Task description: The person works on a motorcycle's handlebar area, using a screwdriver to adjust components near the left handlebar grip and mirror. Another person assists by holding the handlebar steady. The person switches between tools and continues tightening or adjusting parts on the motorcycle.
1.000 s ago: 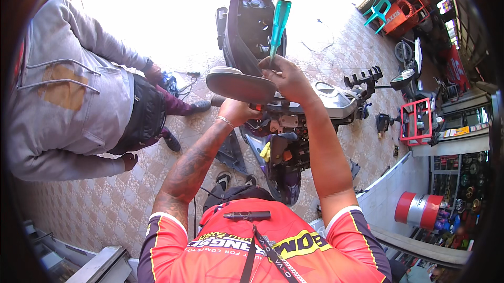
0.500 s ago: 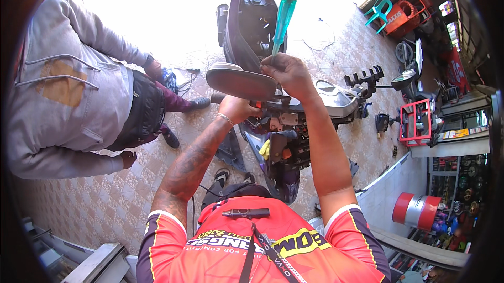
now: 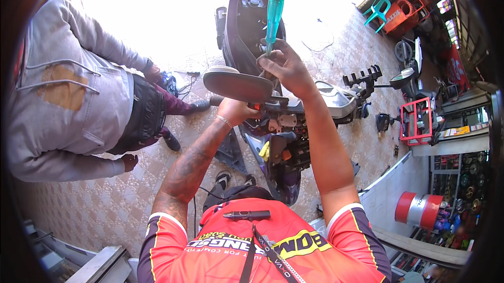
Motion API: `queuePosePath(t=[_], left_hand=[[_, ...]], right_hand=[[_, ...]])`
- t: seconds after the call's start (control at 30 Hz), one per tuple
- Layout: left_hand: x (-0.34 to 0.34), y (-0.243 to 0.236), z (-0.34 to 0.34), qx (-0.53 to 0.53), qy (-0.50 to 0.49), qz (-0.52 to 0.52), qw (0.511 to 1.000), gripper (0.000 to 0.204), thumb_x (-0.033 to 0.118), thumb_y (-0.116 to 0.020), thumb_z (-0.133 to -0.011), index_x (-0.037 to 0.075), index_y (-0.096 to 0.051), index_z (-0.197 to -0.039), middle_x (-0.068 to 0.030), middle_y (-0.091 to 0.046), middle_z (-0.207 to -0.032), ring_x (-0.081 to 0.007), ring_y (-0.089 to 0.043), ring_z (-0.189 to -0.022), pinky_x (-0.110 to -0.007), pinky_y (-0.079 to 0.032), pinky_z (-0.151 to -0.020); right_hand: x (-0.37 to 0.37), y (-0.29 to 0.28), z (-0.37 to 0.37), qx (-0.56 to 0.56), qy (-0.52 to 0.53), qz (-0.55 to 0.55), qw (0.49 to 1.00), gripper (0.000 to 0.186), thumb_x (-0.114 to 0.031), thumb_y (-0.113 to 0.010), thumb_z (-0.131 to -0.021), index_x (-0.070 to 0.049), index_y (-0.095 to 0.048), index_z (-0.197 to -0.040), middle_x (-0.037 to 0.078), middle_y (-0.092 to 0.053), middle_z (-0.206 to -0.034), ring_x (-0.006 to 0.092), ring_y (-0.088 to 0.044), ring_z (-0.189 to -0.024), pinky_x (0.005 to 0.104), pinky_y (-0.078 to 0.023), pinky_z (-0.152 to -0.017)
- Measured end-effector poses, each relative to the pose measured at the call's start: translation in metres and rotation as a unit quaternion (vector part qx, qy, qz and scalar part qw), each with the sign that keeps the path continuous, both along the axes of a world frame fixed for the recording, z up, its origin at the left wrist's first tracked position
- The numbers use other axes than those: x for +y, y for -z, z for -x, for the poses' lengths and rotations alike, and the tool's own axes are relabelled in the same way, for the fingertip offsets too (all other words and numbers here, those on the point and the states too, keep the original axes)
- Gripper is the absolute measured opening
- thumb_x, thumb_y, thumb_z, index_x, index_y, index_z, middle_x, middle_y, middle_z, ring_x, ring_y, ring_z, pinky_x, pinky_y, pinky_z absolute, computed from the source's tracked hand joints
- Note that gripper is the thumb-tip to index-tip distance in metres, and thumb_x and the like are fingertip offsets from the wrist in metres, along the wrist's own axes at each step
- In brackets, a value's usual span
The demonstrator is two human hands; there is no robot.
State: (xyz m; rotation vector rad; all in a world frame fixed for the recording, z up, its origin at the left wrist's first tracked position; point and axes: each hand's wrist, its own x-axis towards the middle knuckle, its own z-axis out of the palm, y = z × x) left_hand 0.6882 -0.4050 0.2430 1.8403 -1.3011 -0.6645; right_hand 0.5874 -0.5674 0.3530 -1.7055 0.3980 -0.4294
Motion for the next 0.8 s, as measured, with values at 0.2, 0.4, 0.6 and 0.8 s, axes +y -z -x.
queuePosePath(t=[0.2,0.4,0.6,0.8], left_hand=[[0.001,-0.001,0.002,0.002,-0.005,0.019,1.000,0.053,0.030,-0.088,-0.066,0.010,-0.072,-0.113,-0.0097,-0.073,-0.103,-0.0252,-0.069,-0.095,-0.038,-0.053,-0.086],[0.000,-0.004,0.001,-0.009,0.000,-0.030,1.000,0.055,0.028,-0.088,-0.065,0.011,-0.072,-0.115,-0.0100,-0.073,-0.104,-0.0253,-0.069,-0.096,-0.038,-0.052,-0.087],[0.000,-0.002,0.001,-0.002,-0.005,-0.035,0.999,0.057,0.031,-0.088,-0.064,0.012,-0.073,-0.116,-0.0099,-0.073,-0.105,-0.0261,-0.069,-0.096,-0.038,-0.052,-0.087],[0.000,0.001,0.000,0.000,-0.003,-0.008,1.000,0.056,0.031,-0.088,-0.064,0.012,-0.072,-0.114,-0.0101,-0.073,-0.106,-0.0261,-0.069,-0.097,-0.038,-0.053,-0.086]], right_hand=[[-0.006,-0.034,-0.017,-0.062,-0.012,-0.094,0.994,0.058,-0.046,-0.062,-0.101,-0.001,-0.053,-0.136,0.016,-0.066,-0.122,0.0211,-0.067,-0.112,0.0358,-0.052,-0.097],[-0.018,-0.063,-0.030,-0.114,-0.030,0.010,0.993,0.068,-0.026,-0.060,-0.104,-0.009,-0.025,-0.160,0.021,-0.062,-0.132,0.0237,-0.069,-0.111,0.0343,-0.054,-0.093],[-0.012,-0.070,-0.035,-0.065,0.088,0.264,0.958,0.080,-0.026,-0.070,-0.097,-0.022,-0.024,-0.162,0.021,-0.067,-0.123,0.0250,-0.071,-0.108,0.0379,-0.056,-0.089],[-0.011,-0.084,-0.031,0.002,0.113,0.335,0.935,0.064,-0.027,-0.073,-0.094,-0.016,-0.043,-0.150,0.021,-0.068,-0.124,0.0305,-0.074,-0.099,0.0431,-0.055,-0.088]])
